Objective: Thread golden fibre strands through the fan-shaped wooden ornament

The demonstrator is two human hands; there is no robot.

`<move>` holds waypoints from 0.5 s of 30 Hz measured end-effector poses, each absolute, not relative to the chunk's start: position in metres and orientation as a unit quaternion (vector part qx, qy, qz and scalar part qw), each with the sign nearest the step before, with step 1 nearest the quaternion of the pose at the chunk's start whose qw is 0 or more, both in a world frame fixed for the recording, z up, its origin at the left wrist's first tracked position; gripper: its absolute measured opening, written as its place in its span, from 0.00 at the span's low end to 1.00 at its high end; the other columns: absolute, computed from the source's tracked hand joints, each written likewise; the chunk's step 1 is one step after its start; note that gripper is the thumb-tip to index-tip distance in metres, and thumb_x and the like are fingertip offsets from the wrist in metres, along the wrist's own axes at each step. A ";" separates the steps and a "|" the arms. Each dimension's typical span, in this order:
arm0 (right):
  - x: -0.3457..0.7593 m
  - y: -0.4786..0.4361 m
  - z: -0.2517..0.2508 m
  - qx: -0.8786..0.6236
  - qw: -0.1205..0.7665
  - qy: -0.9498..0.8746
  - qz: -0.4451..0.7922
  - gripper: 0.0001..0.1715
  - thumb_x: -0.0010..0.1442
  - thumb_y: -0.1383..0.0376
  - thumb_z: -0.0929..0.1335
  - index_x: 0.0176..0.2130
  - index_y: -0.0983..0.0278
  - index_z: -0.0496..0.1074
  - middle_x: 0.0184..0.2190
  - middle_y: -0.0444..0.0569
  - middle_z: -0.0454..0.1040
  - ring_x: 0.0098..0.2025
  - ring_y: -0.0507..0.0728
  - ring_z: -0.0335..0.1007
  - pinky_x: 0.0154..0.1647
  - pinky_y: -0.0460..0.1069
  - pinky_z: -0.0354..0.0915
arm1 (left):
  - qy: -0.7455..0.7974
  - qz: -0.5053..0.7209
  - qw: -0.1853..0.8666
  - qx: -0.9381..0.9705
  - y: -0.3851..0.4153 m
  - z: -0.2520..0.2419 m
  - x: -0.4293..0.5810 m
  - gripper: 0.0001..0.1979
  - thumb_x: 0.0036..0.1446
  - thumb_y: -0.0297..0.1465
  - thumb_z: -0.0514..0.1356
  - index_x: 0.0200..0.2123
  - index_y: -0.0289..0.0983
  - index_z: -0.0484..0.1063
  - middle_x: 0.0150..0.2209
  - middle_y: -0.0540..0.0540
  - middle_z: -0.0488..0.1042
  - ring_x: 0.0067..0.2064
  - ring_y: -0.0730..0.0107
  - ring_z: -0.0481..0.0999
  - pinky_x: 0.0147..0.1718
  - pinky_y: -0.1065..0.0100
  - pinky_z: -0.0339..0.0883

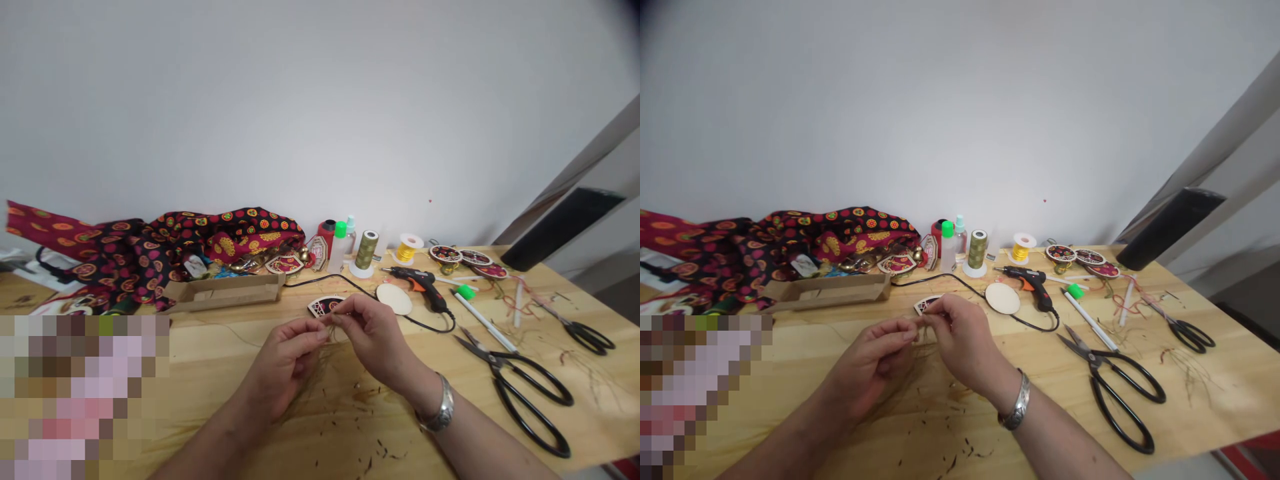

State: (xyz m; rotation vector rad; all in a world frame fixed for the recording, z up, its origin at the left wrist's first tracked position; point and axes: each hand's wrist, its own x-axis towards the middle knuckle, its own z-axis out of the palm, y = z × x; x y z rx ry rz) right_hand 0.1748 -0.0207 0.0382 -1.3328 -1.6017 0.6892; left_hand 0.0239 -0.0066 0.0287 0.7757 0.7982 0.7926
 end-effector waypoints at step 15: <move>0.175 -0.020 0.040 -0.534 0.476 -0.637 0.289 0.05 0.54 0.70 0.64 0.27 0.63 0.68 0.25 0.44 0.71 0.28 0.51 0.66 0.30 0.45 0.61 | 0.412 0.398 0.471 0.671 -0.013 0.025 0.028 0.06 0.50 0.31 0.59 0.26 0.38 0.76 0.24 0.49 0.64 0.29 0.71 0.63 0.29 0.71 0.56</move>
